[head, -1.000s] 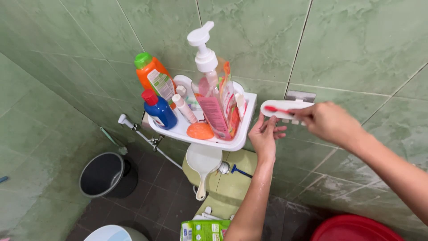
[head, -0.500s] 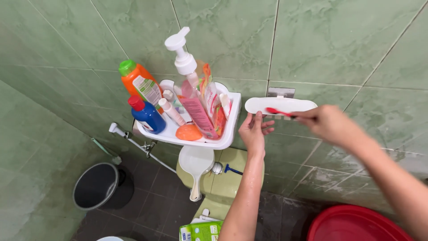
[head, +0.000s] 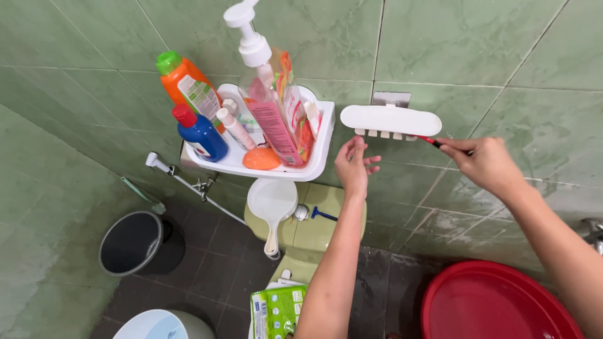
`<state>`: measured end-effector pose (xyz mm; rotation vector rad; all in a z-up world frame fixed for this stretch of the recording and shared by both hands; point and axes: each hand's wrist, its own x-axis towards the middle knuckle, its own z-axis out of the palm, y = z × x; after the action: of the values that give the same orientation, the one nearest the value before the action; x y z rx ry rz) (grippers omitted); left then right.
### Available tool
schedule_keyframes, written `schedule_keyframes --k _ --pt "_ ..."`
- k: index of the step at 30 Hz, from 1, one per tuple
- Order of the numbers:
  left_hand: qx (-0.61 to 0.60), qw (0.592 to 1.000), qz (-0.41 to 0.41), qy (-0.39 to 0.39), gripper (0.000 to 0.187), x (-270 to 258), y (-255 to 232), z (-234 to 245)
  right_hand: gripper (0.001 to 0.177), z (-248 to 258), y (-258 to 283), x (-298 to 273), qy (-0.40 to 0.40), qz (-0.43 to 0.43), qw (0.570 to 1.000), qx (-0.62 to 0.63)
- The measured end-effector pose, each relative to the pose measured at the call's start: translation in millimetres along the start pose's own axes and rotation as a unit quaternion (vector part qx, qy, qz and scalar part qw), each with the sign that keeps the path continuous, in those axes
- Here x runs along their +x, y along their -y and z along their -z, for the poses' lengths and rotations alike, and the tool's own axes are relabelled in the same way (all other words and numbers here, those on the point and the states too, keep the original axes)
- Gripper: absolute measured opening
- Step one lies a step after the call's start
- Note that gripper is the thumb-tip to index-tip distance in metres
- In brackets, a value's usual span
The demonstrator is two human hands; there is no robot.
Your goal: The person is cleaning various items in a bathroom, including a toothbrush holder and small containers, using a brush and water from a bucket.
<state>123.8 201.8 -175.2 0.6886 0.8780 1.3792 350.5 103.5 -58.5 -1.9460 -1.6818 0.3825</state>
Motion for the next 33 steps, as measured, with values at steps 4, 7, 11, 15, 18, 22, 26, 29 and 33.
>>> schedule_keyframes --k 4,7,11,15,18,22,26,29,33 --pt "-0.001 1.0 -0.019 -0.018 0.045 9 -6 -2 0.024 -26 1 11 -0.004 -0.023 0.998 0.053" --pt "0.003 0.999 -0.025 -0.026 0.043 12 -1 -2 0.023 -56 28 2 -0.033 0.019 0.996 0.084" --pt "-0.013 0.999 -0.032 -0.031 0.044 14 -5 -7 0.024 -39 26 -14 -0.075 -0.005 0.993 0.088" --pt "-0.013 0.999 -0.037 -0.031 0.045 8 -10 -7 0.024 -59 41 -37 -0.116 -0.06 0.99 0.062" --pt "-0.015 0.999 -0.038 -0.03 0.042 10 -13 -6 0.024 -61 57 -43 -0.143 -0.042 0.987 0.064" --pt "0.003 0.999 -0.023 -0.027 0.039 12 -15 -1 0.026 -39 75 -49 -0.136 -0.12 0.981 0.07" --pt "0.017 0.999 -0.03 -0.011 0.04 10 -20 1 0.025 -67 91 -39 -0.143 -0.093 0.983 0.073" --pt "0.042 0.998 -0.041 -0.004 0.04 14 -16 4 0.024 -97 96 -19 -0.154 -0.014 0.984 0.09" --pt "0.028 0.999 -0.031 0.02 0.039 22 -4 10 0.023 -109 97 -10 -0.142 -0.007 0.985 0.101"
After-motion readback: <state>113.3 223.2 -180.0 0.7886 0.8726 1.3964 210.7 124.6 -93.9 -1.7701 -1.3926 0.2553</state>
